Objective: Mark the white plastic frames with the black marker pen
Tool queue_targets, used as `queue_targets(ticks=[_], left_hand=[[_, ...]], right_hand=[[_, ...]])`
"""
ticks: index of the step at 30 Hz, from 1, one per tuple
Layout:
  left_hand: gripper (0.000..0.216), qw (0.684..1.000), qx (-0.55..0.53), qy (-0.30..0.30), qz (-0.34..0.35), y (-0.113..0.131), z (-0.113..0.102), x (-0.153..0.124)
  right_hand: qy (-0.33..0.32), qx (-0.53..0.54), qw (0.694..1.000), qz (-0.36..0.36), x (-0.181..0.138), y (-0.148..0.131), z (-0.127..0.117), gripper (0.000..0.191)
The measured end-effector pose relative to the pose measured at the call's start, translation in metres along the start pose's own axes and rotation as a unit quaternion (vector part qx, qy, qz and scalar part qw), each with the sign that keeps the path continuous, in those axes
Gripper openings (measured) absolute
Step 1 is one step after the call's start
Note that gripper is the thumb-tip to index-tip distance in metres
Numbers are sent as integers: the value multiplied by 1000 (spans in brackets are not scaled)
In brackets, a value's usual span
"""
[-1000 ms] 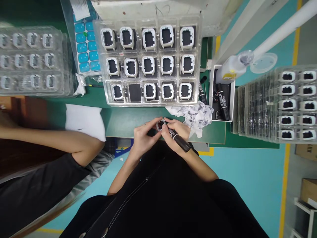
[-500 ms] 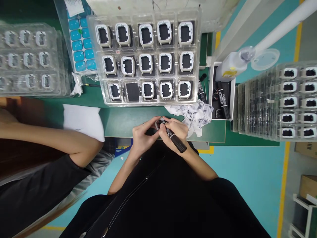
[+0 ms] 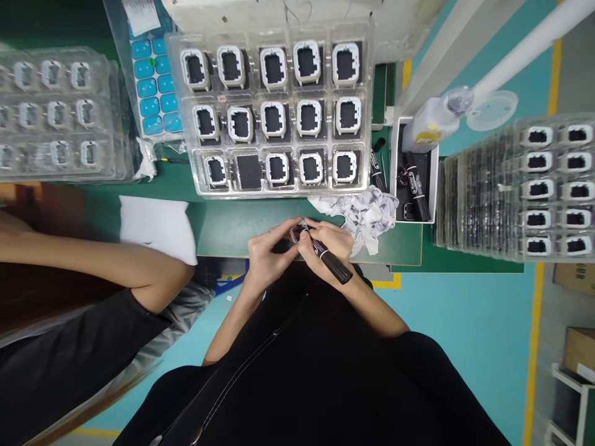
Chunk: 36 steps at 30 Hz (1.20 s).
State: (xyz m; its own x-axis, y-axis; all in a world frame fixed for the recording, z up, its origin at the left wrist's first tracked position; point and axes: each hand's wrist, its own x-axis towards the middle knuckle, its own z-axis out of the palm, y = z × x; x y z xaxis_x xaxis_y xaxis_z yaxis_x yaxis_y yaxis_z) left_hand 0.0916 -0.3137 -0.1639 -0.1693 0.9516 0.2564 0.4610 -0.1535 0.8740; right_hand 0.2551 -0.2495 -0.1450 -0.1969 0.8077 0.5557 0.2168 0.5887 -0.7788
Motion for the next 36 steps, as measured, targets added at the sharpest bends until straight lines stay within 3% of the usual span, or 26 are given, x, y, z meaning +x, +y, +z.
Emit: queue_targets(ticks=[9, 15, 28, 32, 36], left_hand=[[49, 991, -83, -42, -101, -2, -9, 6], [56, 977, -141, -66, -148, 2, -15, 11], [53, 978, -145, -58, -140, -2, -13, 8], [52, 978, -153, -53, -133, -3, -12, 8], [59, 974, -176, -64, -127, -5, -16, 9]], right_hand=[[-8, 10, 998, 63, -7, 2, -3, 16], [9, 75, 993, 94, -9, 4, -2, 17], [15, 84, 991, 99, -13, 7, -2, 15], [16, 134, 986, 100, -13, 8, -1, 18], [35, 194, 979, 56, -11, 8, 2, 14]])
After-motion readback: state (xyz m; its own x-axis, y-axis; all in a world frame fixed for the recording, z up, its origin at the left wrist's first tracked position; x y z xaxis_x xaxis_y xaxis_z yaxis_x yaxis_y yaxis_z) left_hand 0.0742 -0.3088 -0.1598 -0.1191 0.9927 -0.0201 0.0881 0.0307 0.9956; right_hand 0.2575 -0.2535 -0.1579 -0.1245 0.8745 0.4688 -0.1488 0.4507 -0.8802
